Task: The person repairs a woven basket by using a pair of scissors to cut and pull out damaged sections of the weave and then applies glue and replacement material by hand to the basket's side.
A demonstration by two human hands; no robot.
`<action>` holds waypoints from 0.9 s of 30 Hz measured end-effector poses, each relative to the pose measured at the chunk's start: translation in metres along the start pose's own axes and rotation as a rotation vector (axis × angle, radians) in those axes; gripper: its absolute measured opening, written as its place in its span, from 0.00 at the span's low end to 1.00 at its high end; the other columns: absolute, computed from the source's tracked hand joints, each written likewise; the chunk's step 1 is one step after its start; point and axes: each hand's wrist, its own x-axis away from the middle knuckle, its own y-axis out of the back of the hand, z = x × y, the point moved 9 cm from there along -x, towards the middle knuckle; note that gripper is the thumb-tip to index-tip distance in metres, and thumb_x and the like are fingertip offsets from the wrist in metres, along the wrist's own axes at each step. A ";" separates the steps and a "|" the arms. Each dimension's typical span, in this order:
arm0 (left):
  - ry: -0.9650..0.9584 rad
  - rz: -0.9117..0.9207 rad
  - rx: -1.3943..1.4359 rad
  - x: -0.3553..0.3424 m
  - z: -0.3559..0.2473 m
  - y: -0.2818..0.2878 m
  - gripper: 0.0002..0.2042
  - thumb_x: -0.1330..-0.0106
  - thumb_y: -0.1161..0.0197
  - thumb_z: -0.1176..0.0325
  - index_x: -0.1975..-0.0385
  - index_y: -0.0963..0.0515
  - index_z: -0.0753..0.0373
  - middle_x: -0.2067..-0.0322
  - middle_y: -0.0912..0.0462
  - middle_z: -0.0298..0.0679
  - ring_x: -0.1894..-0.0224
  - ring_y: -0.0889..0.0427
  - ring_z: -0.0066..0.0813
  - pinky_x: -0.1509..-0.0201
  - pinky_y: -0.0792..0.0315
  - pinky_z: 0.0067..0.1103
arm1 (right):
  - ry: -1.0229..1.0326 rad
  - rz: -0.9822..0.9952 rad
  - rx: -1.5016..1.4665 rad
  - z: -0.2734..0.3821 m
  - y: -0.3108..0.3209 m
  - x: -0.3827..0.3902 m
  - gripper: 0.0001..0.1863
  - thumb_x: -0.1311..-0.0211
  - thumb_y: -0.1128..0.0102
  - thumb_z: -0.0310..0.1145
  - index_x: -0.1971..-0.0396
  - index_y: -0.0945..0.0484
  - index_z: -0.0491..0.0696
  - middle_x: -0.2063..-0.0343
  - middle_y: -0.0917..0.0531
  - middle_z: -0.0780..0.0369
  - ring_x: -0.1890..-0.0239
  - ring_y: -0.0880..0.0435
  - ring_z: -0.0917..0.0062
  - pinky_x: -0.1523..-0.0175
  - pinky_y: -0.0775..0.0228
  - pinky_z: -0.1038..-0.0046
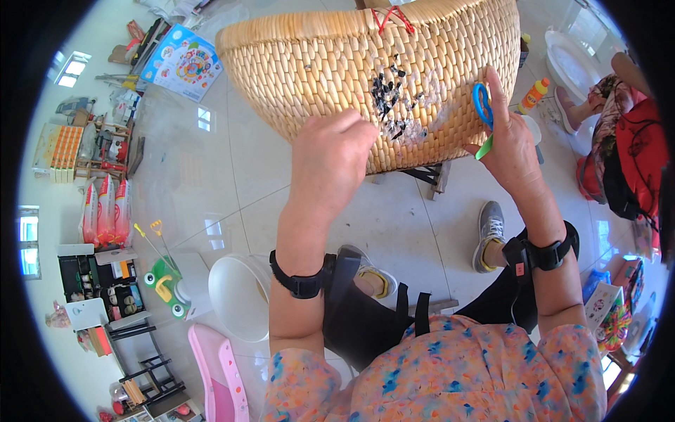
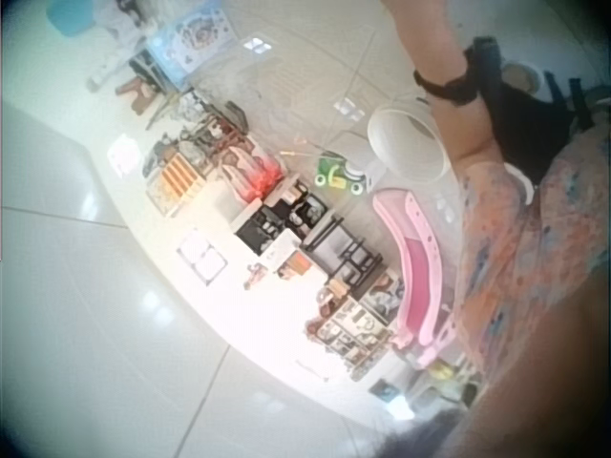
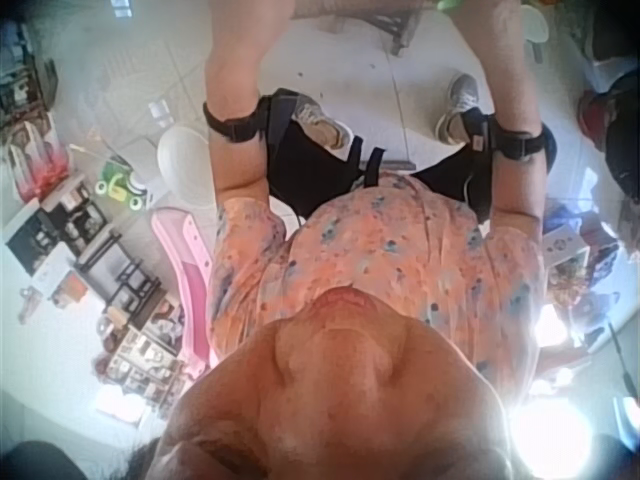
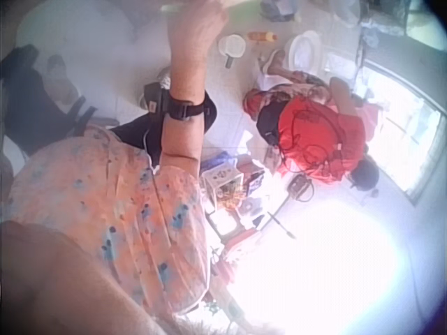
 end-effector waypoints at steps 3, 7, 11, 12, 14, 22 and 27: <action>0.056 -0.142 -0.015 -0.001 0.004 0.012 0.05 0.47 0.32 0.75 0.71 0.18 0.61 0.75 0.22 0.38 0.71 0.22 0.41 0.67 0.29 0.30 | 0.022 -0.019 0.009 0.003 0.002 -0.001 0.66 0.64 0.20 0.23 0.26 0.58 0.55 0.69 0.18 0.52 0.63 0.18 0.53 0.59 0.26 0.59; 0.037 -0.074 -0.019 -0.002 0.002 0.006 0.05 0.48 0.31 0.75 0.72 0.18 0.60 0.76 0.22 0.37 0.71 0.22 0.41 0.67 0.29 0.30 | -0.010 0.015 -0.018 -0.001 -0.002 -0.001 0.66 0.64 0.20 0.23 0.26 0.58 0.55 0.69 0.18 0.52 0.63 0.18 0.53 0.58 0.26 0.59; 0.032 -0.082 -0.024 -0.001 0.003 0.006 0.05 0.48 0.31 0.75 0.72 0.17 0.60 0.76 0.22 0.36 0.71 0.23 0.41 0.67 0.28 0.30 | 0.006 0.003 -0.004 0.001 0.000 -0.001 0.66 0.64 0.20 0.23 0.25 0.58 0.56 0.68 0.18 0.52 0.63 0.18 0.53 0.58 0.26 0.59; 0.032 -0.083 -0.023 -0.001 0.003 0.006 0.05 0.48 0.31 0.75 0.72 0.17 0.60 0.76 0.22 0.36 0.71 0.23 0.41 0.67 0.28 0.30 | 0.033 -0.019 -0.006 0.002 0.001 -0.001 0.67 0.64 0.20 0.23 0.25 0.58 0.56 0.68 0.18 0.52 0.63 0.18 0.53 0.58 0.26 0.59; -0.014 0.000 -0.052 0.000 -0.003 -0.001 0.05 0.48 0.31 0.75 0.72 0.18 0.60 0.76 0.22 0.37 0.71 0.23 0.41 0.66 0.28 0.30 | 0.021 -0.011 -0.004 0.000 -0.001 0.001 0.67 0.64 0.20 0.23 0.25 0.58 0.56 0.68 0.18 0.52 0.63 0.18 0.53 0.58 0.26 0.59; 0.001 -0.050 -0.012 -0.001 -0.005 0.004 0.05 0.49 0.31 0.76 0.72 0.18 0.60 0.76 0.22 0.37 0.71 0.22 0.41 0.66 0.27 0.30 | -0.020 0.022 0.011 -0.001 -0.002 -0.001 0.67 0.64 0.21 0.22 0.25 0.58 0.56 0.69 0.18 0.52 0.63 0.18 0.54 0.58 0.26 0.60; 0.036 -0.093 -0.039 -0.002 -0.001 0.009 0.05 0.49 0.31 0.76 0.72 0.18 0.60 0.75 0.22 0.37 0.71 0.22 0.41 0.66 0.27 0.31 | 0.038 -0.020 -0.012 0.004 0.002 -0.001 0.66 0.64 0.21 0.22 0.25 0.57 0.55 0.69 0.18 0.53 0.64 0.18 0.54 0.59 0.27 0.60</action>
